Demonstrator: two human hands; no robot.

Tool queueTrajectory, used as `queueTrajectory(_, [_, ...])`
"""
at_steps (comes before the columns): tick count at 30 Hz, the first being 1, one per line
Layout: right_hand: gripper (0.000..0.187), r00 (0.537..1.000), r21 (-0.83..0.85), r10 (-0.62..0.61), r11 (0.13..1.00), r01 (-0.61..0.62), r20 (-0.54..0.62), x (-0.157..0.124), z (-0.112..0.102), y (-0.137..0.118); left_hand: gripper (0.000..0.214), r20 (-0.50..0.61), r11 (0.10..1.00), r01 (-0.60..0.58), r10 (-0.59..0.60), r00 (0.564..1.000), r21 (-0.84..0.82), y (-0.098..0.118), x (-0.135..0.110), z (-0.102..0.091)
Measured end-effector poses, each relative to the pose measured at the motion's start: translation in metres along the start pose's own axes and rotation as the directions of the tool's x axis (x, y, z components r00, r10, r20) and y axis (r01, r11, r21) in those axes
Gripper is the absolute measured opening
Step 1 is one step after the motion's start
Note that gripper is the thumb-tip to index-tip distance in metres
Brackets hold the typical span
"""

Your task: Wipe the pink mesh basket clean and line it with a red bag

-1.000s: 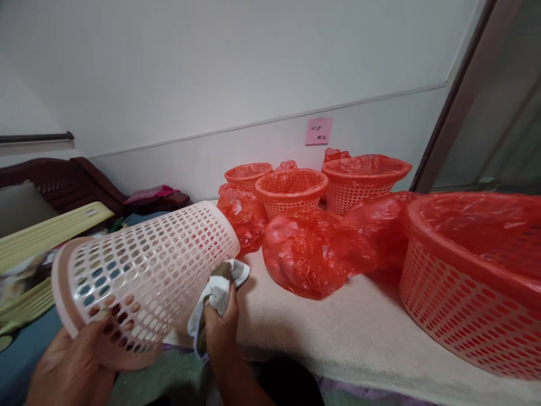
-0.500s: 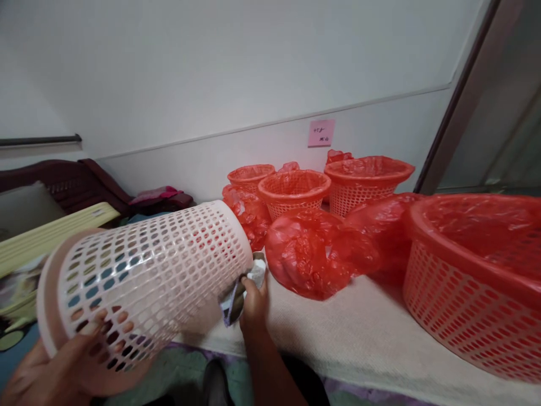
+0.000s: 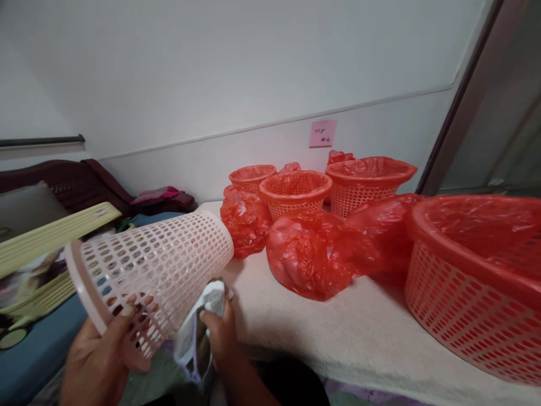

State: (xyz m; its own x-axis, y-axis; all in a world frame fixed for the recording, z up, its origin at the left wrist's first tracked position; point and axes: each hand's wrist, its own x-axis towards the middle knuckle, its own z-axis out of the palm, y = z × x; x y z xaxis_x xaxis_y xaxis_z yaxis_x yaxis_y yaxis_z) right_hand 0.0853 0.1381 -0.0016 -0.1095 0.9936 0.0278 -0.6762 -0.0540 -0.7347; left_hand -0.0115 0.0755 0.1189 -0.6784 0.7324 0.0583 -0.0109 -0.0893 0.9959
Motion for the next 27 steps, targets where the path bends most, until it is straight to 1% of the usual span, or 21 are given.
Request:
queueTrajectory(1, [0.054,0.998,-0.024,0.004,1.000,-0.002,0.066,-0.006,0.004,0.003,0.048,0.012,1.000,-0.020,0.020,1.000,0.024,-0.004,0.001,0.004])
queueTrajectory(3, [0.058,0.985,-0.122,-0.039,0.991,0.060,0.168,-0.016,0.012,0.007,0.048,0.030,0.998,-0.034,0.032,0.999,0.048,-0.009,0.003,0.013])
queueTrajectory(5, [0.058,0.969,-0.213,-0.102,0.965,0.151,0.225,-0.023,0.017,0.010,0.050,0.049,0.999,-0.030,0.028,0.998,0.043,-0.011,0.006,0.023])
queueTrajectory(7, [0.056,0.949,-0.297,-0.177,0.920,0.254,0.261,-0.028,0.020,0.009,0.052,0.061,0.999,-0.027,0.026,0.998,0.018,-0.011,0.010,0.031])
queueTrajectory(9, [0.057,0.927,-0.401,-0.243,0.848,0.346,0.284,-0.033,0.020,0.006,0.052,0.068,1.000,-0.021,0.022,0.997,-0.013,-0.010,0.015,0.037])
queueTrajectory(10, [0.060,0.918,-0.471,-0.269,0.795,0.383,0.292,-0.035,0.019,0.005,0.050,0.071,0.999,-0.007,0.009,0.997,-0.033,-0.009,0.018,0.039])
queueTrajectory(12, [0.072,0.909,-0.608,-0.294,0.676,0.416,0.296,-0.039,0.017,0.005,0.046,0.081,0.996,0.042,-0.035,0.996,-0.083,-0.007,0.022,0.042])
queueTrajectory(14, [0.080,0.905,-0.697,-0.322,0.581,0.421,0.279,-0.042,0.016,0.009,0.042,0.087,0.986,0.097,-0.085,0.993,-0.135,-0.005,0.024,0.045])
queueTrajectory(15, [0.081,0.900,-0.719,-0.350,0.551,0.423,0.260,-0.043,0.016,0.011,0.040,0.090,0.981,0.120,-0.107,0.990,-0.154,-0.005,0.025,0.047])
queueTrajectory(17, [0.075,0.880,-0.733,-0.413,0.519,0.439,0.234,-0.043,0.016,0.016,0.037,0.088,0.974,0.149,-0.136,0.987,-0.169,-0.006,0.024,0.051])
queueTrajectory(19, [0.068,0.861,-0.717,-0.460,0.524,0.459,0.215,-0.040,0.016,0.019,0.036,0.082,0.975,0.149,-0.137,0.987,-0.165,-0.008,0.023,0.055])
queueTrajectory(20, [0.065,0.860,-0.704,-0.467,0.539,0.462,0.207,-0.038,0.016,0.018,0.035,0.089,0.977,0.144,-0.132,0.987,-0.158,-0.009,0.022,0.056])
queueTrajectory(22, [0.055,0.882,-0.680,-0.434,0.592,0.434,0.184,-0.033,0.015,0.011,0.035,0.145,0.985,0.127,-0.110,0.983,-0.120,-0.011,0.020,0.057])
queueTrajectory(24, [0.046,0.919,-0.651,-0.365,0.664,0.368,0.147,-0.026,0.013,-0.002,0.035,0.235,0.998,0.064,-0.060,0.970,-0.010,-0.014,0.017,0.052])
queueTrajectory(25, [0.043,0.936,-0.631,-0.328,0.701,0.332,0.128,-0.022,0.012,-0.010,0.036,0.290,0.998,0.013,-0.031,0.956,0.064,-0.017,0.015,0.047])
queueTrajectory(26, [0.041,0.949,-0.603,-0.299,0.739,0.299,0.105,-0.018,0.010,-0.018,0.037,0.358,0.989,-0.053,0.000,0.934,0.138,-0.021,0.013,0.040])
queueTrajectory(27, [0.040,0.957,-0.570,-0.281,0.775,0.274,0.077,-0.014,0.007,-0.026,0.038,0.437,0.968,-0.132,0.026,0.899,0.213,-0.027,0.011,0.032])
